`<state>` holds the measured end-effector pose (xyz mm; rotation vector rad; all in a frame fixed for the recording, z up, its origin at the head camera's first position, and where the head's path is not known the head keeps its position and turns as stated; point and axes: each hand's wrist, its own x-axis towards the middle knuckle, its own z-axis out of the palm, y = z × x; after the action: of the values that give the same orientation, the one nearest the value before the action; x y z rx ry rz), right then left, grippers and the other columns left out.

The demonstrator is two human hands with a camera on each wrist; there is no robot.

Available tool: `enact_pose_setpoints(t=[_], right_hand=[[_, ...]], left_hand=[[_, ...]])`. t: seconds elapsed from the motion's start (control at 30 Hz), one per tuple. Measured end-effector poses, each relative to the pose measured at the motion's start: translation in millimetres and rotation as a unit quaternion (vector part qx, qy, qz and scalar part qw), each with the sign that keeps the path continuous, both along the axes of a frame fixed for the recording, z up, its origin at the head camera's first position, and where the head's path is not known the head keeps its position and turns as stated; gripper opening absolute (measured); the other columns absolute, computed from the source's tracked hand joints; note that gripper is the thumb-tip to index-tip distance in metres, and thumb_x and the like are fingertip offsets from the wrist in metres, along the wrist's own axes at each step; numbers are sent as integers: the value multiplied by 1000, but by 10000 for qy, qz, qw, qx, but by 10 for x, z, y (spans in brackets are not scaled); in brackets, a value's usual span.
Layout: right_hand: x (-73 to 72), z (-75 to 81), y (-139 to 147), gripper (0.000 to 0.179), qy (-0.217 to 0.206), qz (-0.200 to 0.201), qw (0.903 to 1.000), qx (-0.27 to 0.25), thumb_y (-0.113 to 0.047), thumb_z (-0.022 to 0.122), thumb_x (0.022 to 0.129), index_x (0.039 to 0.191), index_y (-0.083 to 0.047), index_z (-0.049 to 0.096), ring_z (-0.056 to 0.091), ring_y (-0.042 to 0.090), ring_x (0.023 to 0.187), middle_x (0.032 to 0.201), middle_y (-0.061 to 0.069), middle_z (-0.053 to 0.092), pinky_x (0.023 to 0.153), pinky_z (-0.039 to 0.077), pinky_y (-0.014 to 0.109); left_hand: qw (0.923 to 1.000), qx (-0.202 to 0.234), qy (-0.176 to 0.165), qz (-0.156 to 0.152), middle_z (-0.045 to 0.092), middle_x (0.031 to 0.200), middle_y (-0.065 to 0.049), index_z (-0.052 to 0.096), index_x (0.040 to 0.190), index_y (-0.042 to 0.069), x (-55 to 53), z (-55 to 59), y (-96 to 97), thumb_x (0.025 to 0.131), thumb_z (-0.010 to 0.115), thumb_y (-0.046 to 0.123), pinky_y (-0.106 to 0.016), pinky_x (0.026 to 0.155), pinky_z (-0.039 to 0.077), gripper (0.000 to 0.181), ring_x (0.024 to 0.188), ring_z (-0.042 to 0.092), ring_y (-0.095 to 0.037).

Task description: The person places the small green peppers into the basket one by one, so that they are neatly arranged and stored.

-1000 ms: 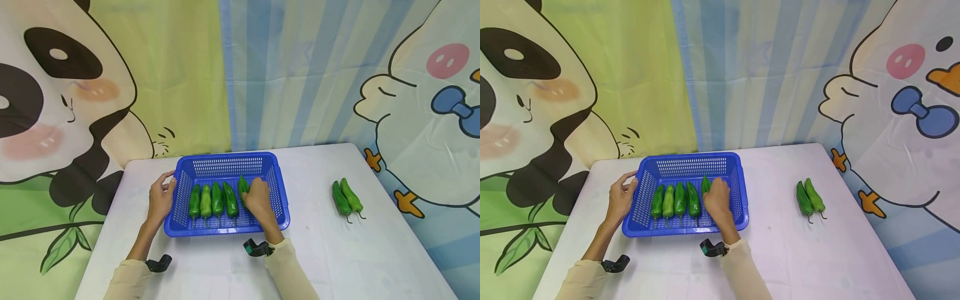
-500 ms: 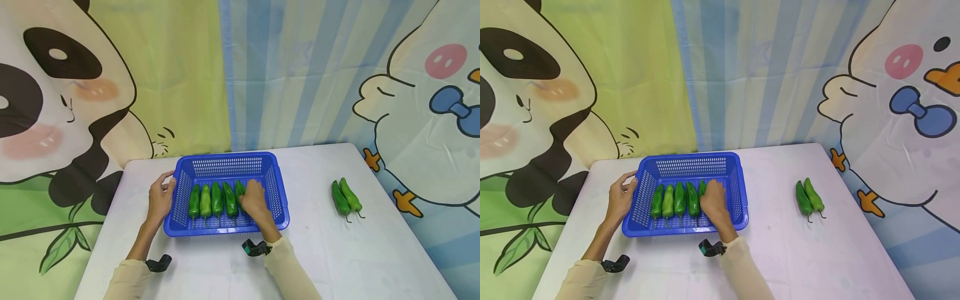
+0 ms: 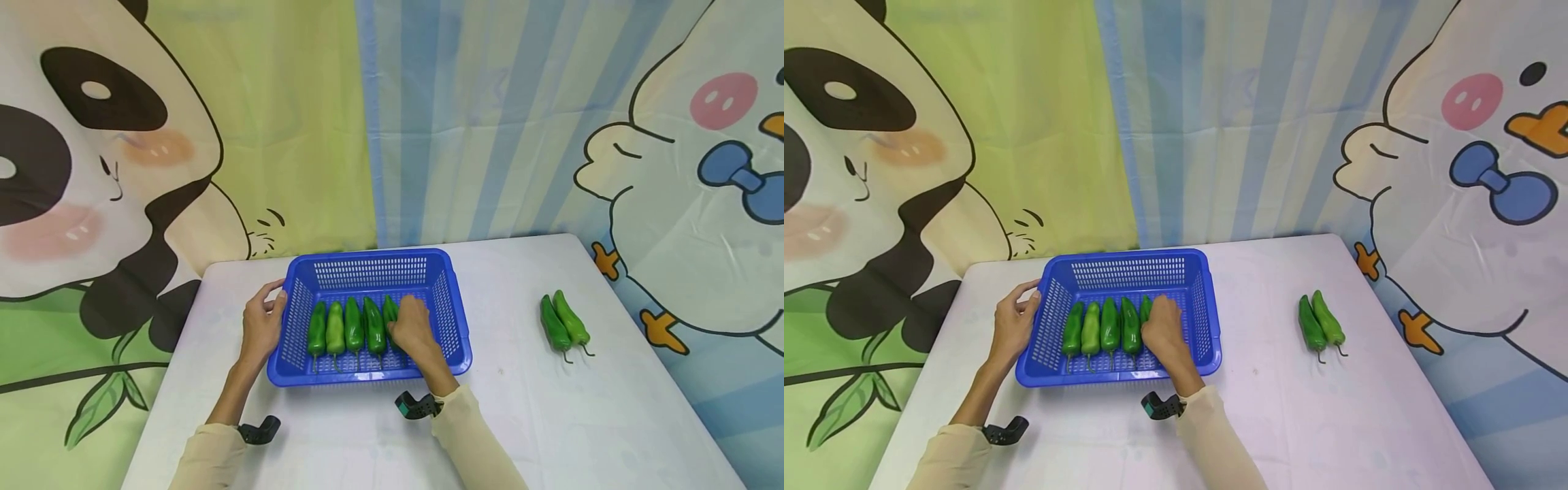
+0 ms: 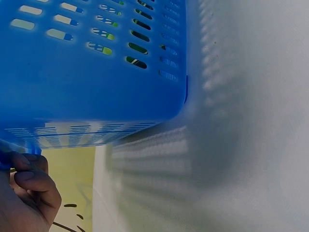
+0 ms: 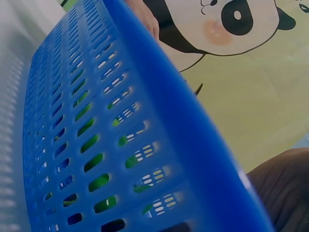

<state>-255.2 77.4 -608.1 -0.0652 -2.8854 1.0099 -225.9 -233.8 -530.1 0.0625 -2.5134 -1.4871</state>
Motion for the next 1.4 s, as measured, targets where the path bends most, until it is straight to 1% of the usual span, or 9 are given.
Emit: enact_pose_setpoints(t=[0.2, 0.4, 0.53, 0.63, 0.7, 0.8, 0.93, 1.17, 1.4], right_hand=[[23, 42, 14, 37, -226, -47, 9997, -68, -9, 87, 78, 71, -18, 52, 45, 17, 58, 66, -4, 38, 49, 46, 34], [170, 269, 16, 37, -52, -235, 9993, -285, -9, 85, 83, 69, -17, 52, 52, 18, 52, 61, -2, 43, 43, 46, 33], [373, 642, -12, 37, 278, -287, 9984, -395, -5, 83, 86, 67, -13, 52, 52, 21, 52, 58, 2, 46, 44, 46, 38], [519, 926, -18, 25, 360, -285, 9977, -505, -2, 83, 88, 73, -2, 63, 56, 22, 50, 58, 6, 53, 44, 49, 38], [568, 1015, -7, 19, 364, -341, 9975, -510, -4, 83, 90, 85, 6, 69, 62, 25, 55, 64, 11, 61, 48, 54, 40], [620, 1147, 28, 31, 273, -417, 9968, -626, -5, 84, 93, 111, 16, 71, 76, 38, 81, 91, 26, 75, 70, 64, 48], [639, 1253, 116, 45, 422, -435, 9940, -909, -7, 84, 95, 131, 15, 69, 76, 44, 109, 119, 32, 76, 93, 62, 56], [700, 1462, 321, 33, 1107, -510, 9797, -1592, -7, 80, 98, 126, 11, 74, 78, 40, 101, 113, 27, 79, 91, 65, 49], [772, 1583, 729, 36, 1511, -759, 9718, -1641, -10, 80, 99, 129, 8, 74, 80, 39, 99, 115, 26, 79, 91, 65, 51]], left_hand=[[10000, -9, 7, -36, 80, 101, -31, 63, 152, 10, -4, -10, -9, 116, 54, 27, -22, 52, 51, 41, 61, 68, -4], [9999, -90, -100, -12, 80, 100, -30, 61, 153, 10, -15, -19, -16, 117, 51, 27, -24, 54, 52, 42, 62, 69, -6], [9999, -100, -77, 4, 81, 99, -29, 61, 153, 10, -17, -13, -13, 116, 51, 27, -24, 53, 51, 41, 62, 69, -7], [9999, -72, -79, -1, 81, 99, -30, 62, 152, 11, -11, -6, -8, 116, 52, 28, -23, 53, 50, 41, 62, 69, -7], [9999, -41, -94, -12, 80, 99, -30, 62, 152, 11, -4, -2, -5, 116, 52, 28, -23, 53, 50, 41, 61, 69, -7], [9999, -53, -120, -27, 80, 101, -31, 61, 153, 11, 3, 1, -2, 116, 52, 28, -23, 54, 50, 41, 62, 68, -6], [9999, -52, -109, -2, 80, 102, -31, 62, 153, 11, 9, 5, -2, 116, 52, 28, -22, 55, 50, 41, 62, 68, -5], [10000, 13, -61, -22, 80, 102, -31, 62, 153, 10, 12, -7, -9, 116, 53, 28, -21, 54, 51, 41, 63, 68, -4], [10000, 40, -55, -72, 80, 102, -31, 62, 153, 10, 0, -2, 2, 116, 54, 29, -21, 53, 51, 42, 62, 68, -3]])
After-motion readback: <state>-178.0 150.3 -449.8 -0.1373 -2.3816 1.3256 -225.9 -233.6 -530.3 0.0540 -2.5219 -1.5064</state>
